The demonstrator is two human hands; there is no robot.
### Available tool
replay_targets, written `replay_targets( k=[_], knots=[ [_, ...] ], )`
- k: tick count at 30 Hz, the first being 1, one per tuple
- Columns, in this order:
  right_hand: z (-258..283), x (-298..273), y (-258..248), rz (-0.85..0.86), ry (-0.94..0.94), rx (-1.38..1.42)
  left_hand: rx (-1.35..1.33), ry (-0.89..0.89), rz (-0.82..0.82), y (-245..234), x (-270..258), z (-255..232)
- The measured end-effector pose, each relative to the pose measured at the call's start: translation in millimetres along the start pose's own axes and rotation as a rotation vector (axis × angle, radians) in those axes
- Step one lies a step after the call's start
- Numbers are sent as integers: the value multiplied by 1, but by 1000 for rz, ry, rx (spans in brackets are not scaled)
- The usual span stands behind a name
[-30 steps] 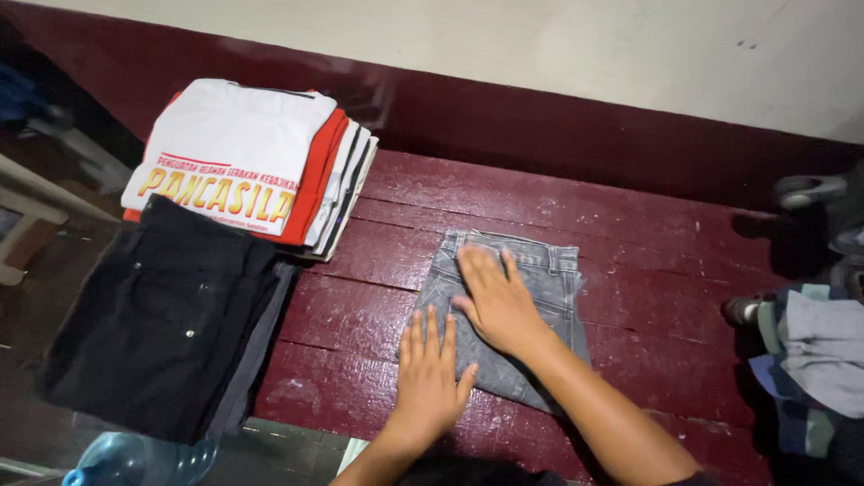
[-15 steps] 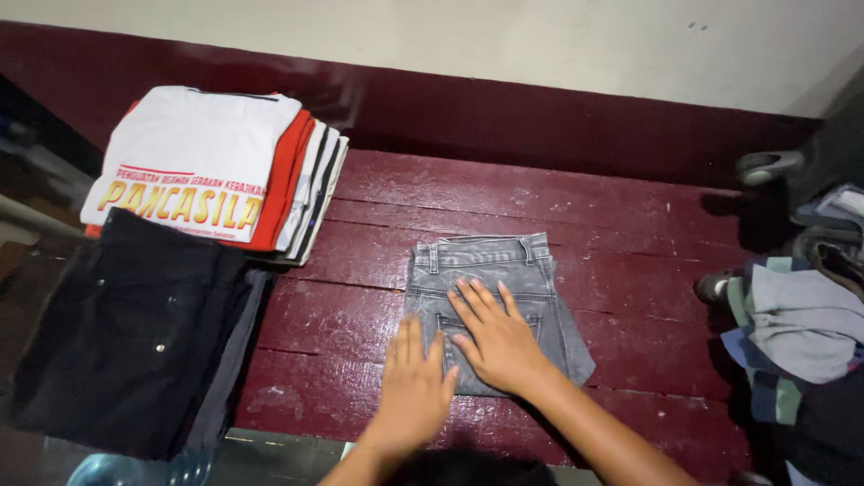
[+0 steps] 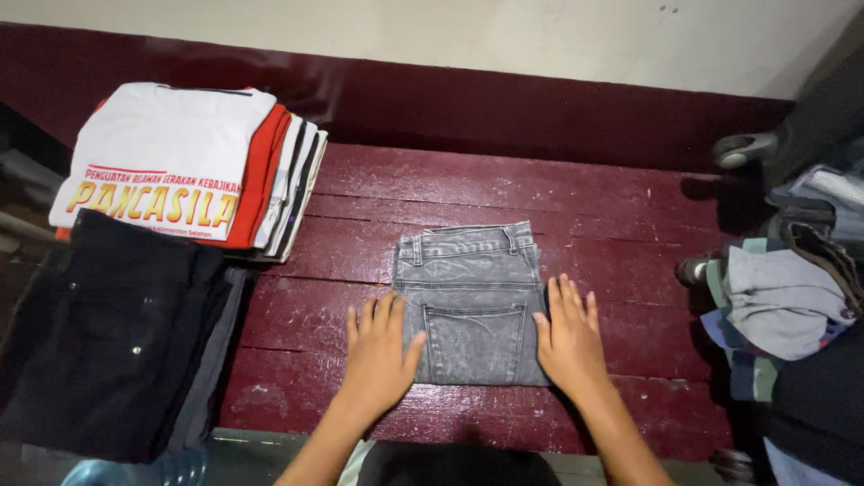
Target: The person folds a pair of grey denim jeans and a pair of black sweatpants by hand on a wooden surface, then places the folded items onto a stack of clothes.
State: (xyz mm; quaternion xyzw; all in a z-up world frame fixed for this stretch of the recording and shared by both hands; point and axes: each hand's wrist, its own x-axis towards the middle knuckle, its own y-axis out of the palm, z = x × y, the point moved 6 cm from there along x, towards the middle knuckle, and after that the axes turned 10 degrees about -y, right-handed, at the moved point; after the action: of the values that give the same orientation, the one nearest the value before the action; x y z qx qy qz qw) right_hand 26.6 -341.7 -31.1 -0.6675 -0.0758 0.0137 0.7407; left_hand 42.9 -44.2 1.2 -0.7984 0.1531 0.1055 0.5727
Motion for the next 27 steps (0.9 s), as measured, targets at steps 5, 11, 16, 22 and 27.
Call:
replay_targets(
  k=[5,11,16,22,27],
  knots=[
    [30,-11,-1,-146,-39,254,-155,186,-238,4,28,-13],
    [31,-12,2,-71,37,177,-84,126,-191,5,29,-13],
    [30,-14,-1,-113,38,169,-80,37,-162,1,30,-8],
    [32,-17,-9,-199,9,208,-131,71,-229,12,36,1],
    [31,-15,1,-104,34,152,-92,35,-195,7,33,1]
  ],
)
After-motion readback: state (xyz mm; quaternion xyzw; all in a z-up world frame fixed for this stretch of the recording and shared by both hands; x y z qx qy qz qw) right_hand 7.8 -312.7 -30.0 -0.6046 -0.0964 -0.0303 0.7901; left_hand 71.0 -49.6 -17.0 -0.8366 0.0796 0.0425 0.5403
